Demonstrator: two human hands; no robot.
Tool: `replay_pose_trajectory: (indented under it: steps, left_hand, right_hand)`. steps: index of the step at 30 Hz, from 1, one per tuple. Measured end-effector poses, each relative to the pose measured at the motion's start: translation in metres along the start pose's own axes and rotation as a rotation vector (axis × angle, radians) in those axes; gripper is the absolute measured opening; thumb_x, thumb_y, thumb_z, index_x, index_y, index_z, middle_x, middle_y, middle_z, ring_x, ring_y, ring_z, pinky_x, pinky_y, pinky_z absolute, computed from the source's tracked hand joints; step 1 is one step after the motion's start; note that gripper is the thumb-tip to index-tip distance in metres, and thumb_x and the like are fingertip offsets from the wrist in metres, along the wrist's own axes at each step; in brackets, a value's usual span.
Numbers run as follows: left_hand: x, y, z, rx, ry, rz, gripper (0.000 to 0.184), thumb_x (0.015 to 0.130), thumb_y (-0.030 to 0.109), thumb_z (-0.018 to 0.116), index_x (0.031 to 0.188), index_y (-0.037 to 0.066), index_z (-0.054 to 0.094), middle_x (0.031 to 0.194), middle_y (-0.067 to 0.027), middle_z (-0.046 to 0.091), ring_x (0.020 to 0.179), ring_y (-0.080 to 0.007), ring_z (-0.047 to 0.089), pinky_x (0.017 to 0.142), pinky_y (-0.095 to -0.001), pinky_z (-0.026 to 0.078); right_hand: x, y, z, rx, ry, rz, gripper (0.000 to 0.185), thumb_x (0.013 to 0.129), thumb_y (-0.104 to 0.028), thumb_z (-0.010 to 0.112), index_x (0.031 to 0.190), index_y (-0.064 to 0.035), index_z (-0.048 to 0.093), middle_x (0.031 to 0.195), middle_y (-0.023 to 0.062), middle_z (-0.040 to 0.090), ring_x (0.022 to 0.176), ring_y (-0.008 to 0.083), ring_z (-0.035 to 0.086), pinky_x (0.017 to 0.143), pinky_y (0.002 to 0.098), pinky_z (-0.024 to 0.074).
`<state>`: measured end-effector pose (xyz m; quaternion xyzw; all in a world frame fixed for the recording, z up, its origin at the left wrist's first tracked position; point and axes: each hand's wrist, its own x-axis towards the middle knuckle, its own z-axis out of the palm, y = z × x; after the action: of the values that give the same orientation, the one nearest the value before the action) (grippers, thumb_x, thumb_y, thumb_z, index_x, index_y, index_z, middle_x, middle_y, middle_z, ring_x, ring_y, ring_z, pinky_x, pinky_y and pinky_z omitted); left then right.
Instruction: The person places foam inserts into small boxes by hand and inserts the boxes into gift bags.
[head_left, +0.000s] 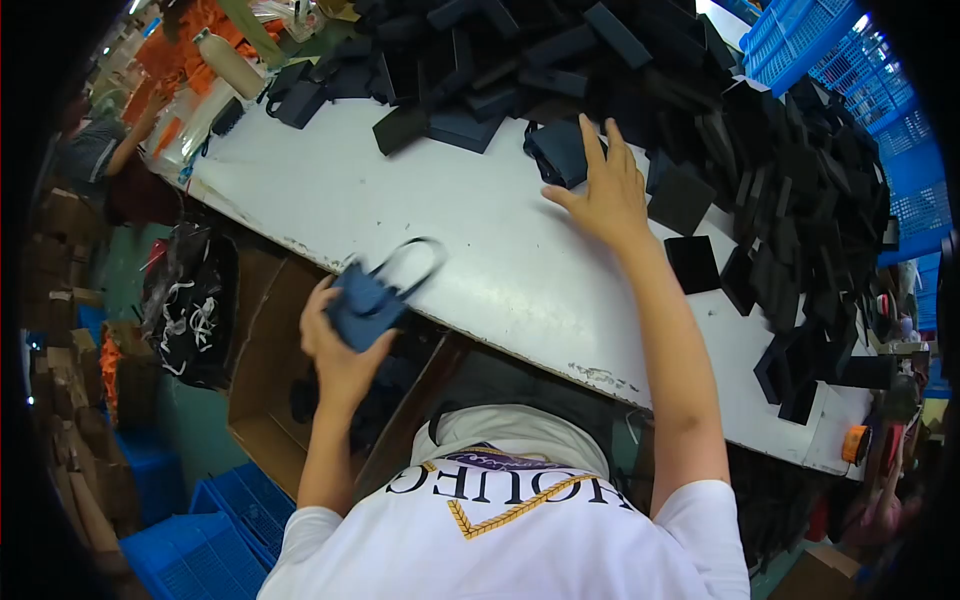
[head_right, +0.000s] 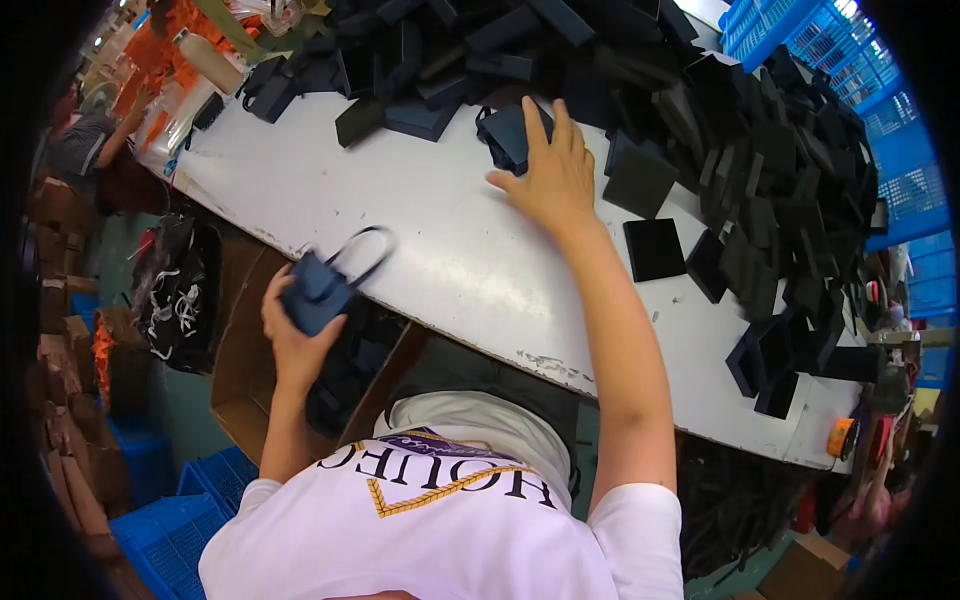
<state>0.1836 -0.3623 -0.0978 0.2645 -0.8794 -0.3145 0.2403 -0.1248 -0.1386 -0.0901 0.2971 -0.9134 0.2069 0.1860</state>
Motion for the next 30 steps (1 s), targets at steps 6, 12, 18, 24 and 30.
replay_pose_trajectory:
  steps: [6, 12, 18, 24, 30]
  left_hand:
    - [-0.024, 0.001, -0.037, 0.35, 0.108, -0.137, 0.079, 0.082, 0.015, 0.079, 0.15, 0.006, 0.039, 0.164, -0.0201, 0.026, 0.151, -0.0374, 0.025, 0.122, -0.0475, 0.022]
    - [0.053, 0.071, 0.033, -0.079, -0.344, 0.556, 0.062, 0.084, 0.009, 0.074, 0.142, 0.006, 0.05, 0.157, -0.0192, 0.04, 0.147, -0.0378, 0.035, 0.12, -0.0452, 0.029]
    - [0.069, 0.13, 0.135, -0.111, -0.816, 0.911, 0.076, 0.08, 0.026, 0.079, 0.148, 0.018, 0.046, 0.16, -0.0174, 0.033, 0.144, -0.0385, 0.035, 0.12, -0.0516, 0.027]
    - [0.051, 0.127, 0.143, 0.039, -0.727, 0.962, 0.097, 0.065, 0.045, 0.088, 0.148, 0.018, 0.047, 0.16, -0.019, 0.03, 0.144, -0.0381, 0.035, 0.118, -0.0472, 0.027]
    - [0.036, 0.144, 0.135, -0.378, -0.902, 0.339, 0.132, 0.065, 0.037, 0.093, 0.161, 0.005, 0.008, 0.164, -0.0268, 0.017, 0.153, -0.0404, 0.019, 0.124, -0.0443, 0.022]
  right_hand:
    - [0.019, 0.037, 0.024, 0.515, -0.389, 0.181, 0.087, 0.071, -0.018, 0.075, 0.15, -0.0079, 0.041, 0.159, 0.0246, 0.032, 0.142, 0.0405, 0.04, 0.116, 0.0415, 0.0357]
    - [-0.035, 0.039, -0.037, 0.823, -0.68, -0.114, 0.079, 0.064, 0.013, 0.052, 0.141, -0.006, 0.052, 0.157, 0.0136, 0.043, 0.146, 0.0306, 0.038, 0.121, 0.0375, 0.0281]
    - [-0.089, 0.047, -0.04, 0.874, -0.635, 0.009, 0.084, 0.073, -0.004, 0.079, 0.149, -0.0027, 0.045, 0.161, 0.0166, 0.035, 0.146, 0.0313, 0.038, 0.12, 0.0369, 0.0312]
    - [-0.107, 0.049, -0.066, 0.835, -0.528, 0.062, 0.076, 0.087, -0.03, 0.075, 0.15, -0.0022, 0.043, 0.157, 0.0152, 0.042, 0.144, 0.0274, 0.042, 0.119, 0.0365, 0.0325]
    - [-0.098, 0.04, -0.04, 0.975, -0.363, 0.396, 0.046, 0.101, -0.032, 0.052, 0.129, 0.0041, 0.062, 0.133, 0.0192, 0.063, 0.124, 0.0303, 0.059, 0.108, 0.0338, 0.0414]
